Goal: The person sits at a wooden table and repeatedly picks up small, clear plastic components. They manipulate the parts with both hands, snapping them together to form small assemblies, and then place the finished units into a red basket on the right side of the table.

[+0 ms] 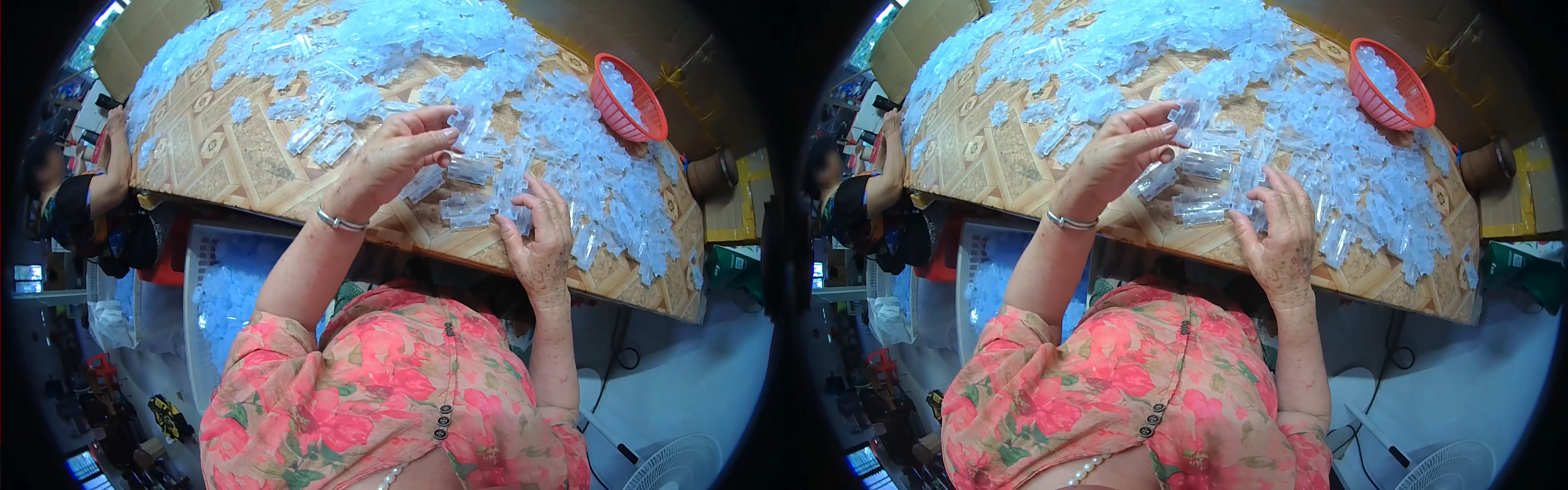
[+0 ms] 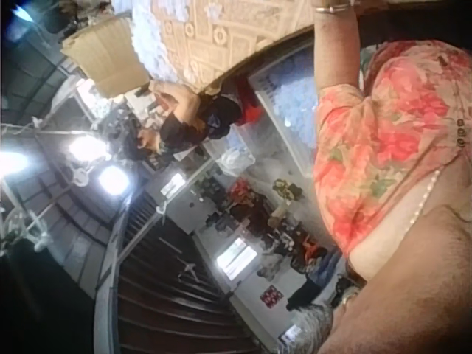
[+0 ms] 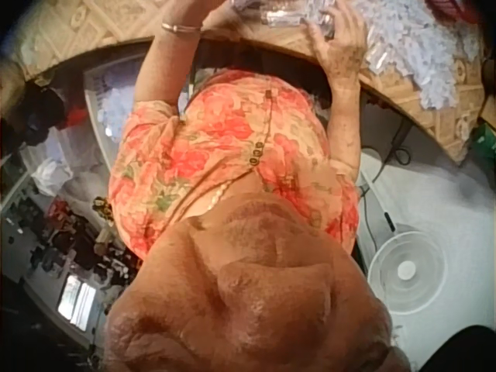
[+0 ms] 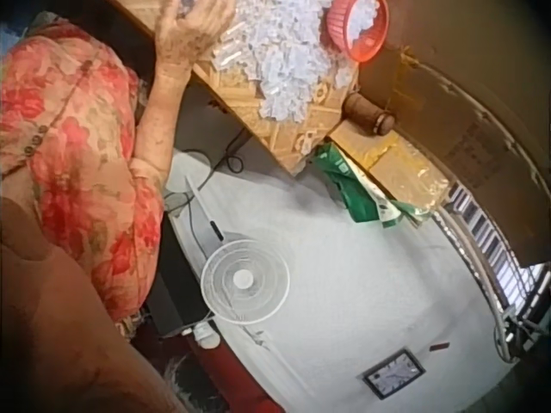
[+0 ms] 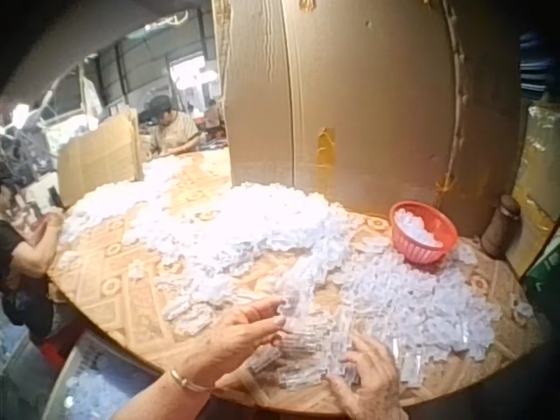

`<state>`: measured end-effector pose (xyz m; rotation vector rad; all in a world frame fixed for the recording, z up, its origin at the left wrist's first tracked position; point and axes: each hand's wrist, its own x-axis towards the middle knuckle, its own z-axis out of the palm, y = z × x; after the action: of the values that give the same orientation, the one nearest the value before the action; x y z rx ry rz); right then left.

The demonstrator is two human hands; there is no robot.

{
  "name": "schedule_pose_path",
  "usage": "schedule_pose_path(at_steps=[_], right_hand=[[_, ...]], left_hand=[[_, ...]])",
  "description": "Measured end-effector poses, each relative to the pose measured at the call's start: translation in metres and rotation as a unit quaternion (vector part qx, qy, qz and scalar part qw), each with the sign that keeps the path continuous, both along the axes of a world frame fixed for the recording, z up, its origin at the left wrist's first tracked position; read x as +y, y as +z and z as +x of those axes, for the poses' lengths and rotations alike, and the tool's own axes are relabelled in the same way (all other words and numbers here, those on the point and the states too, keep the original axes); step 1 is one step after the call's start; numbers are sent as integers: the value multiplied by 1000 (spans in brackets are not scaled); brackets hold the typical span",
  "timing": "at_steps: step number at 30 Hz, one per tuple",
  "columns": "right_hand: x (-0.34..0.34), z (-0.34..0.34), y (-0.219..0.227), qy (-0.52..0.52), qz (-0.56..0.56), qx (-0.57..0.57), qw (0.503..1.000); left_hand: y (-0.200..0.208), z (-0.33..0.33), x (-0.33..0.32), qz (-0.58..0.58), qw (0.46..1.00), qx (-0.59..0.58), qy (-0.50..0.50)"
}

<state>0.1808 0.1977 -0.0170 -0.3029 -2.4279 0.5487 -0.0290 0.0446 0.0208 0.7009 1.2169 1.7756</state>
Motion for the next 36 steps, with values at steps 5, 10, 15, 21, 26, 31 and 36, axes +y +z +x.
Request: schedule_pose_path(at_steps=[5,10,15,21,26,31,36], right_hand=[[-1,0,1,10,1,11,1000],[0,3,1,1,-21,48,999],[2,1,6,-11,-24,84,996],[-6,-1,26,4,-10,112,994],[-12,-1,34,33,-43,164,985],[-12,8,34,35,-131,126,983],[-8,11,31,93,-264,138,950]], left_hand=[[-13,18,0,64,995,-64,-42],[-8,35,2,72,993,-75,-62],[-4,48,3,34,997,63,-41],[-8,66,8,40,994,95,-47],[3,72,9,15,993,72,-97],[0,81,12,82,989,-3,-124],[-1,80,7,59,991,9,-116]])
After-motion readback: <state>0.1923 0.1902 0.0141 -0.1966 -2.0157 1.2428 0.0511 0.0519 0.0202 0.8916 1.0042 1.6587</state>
